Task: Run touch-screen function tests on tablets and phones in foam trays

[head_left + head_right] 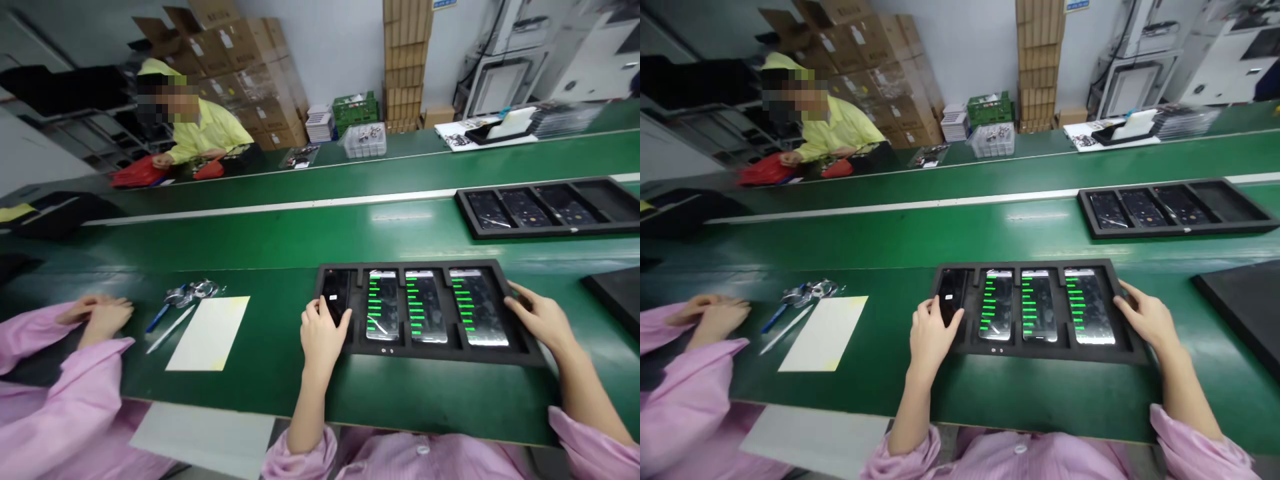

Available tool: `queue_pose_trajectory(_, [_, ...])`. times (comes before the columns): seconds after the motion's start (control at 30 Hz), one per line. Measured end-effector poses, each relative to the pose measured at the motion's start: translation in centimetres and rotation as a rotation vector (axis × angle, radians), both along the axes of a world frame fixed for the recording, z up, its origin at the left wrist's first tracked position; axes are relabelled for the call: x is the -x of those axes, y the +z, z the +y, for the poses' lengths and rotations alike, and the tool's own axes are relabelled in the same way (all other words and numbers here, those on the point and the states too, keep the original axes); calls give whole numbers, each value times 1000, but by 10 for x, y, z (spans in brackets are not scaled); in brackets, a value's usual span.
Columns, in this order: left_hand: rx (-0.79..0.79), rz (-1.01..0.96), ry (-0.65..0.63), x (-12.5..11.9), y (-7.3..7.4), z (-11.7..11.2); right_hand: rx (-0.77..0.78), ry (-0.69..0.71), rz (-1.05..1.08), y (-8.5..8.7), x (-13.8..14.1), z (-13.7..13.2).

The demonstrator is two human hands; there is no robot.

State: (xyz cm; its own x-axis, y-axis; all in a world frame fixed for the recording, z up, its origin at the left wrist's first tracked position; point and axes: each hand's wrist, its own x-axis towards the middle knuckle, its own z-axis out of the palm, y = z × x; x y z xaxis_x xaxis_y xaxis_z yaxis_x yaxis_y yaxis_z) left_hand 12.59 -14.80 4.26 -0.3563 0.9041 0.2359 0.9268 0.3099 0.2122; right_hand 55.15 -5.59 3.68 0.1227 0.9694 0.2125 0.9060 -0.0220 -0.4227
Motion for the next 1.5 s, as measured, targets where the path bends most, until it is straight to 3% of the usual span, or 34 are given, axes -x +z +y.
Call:
queue_pose_trajectory(0.07, [-58,-40,-130,-17,-5,-1,-171,-9,-54,10,12,-9])
queue_pose_trajectory(0.17, [-96,-145,-320,-47,-20,0,-432,50,-133,19,53,-28])
queue_pose_trajectory(0.3, [-104,-168,-365,-67,-38,5,-275,274,-219,4,118,-51])
queue_pose_trajectory(0.4, [-123,-144,-377,-65,-41,7,-142,353,-283,-13,141,-58])
queue_pose_trajectory(0.53, [-68,-97,-326,-64,-38,9,-77,314,-302,-19,136,-58])
queue_pose_trajectory(0.7, [-64,-100,-298,-64,-38,8,-55,-61,-304,-18,105,-56])
queue_pose_trajectory(0.8, [-39,-94,-296,-63,-39,8,-14,-154,-308,-19,91,-53])
queue_pose_trajectory(1.07, [-35,-43,-306,-62,-40,9,20,-119,-330,-17,101,-50])
queue_pose_trajectory(1.3, [-11,3,-339,-62,-37,9,-47,330,-269,-21,141,-71])
queue_pose_trajectory(1.5, [53,41,-331,-63,-36,10,-70,376,-276,-25,151,-75])
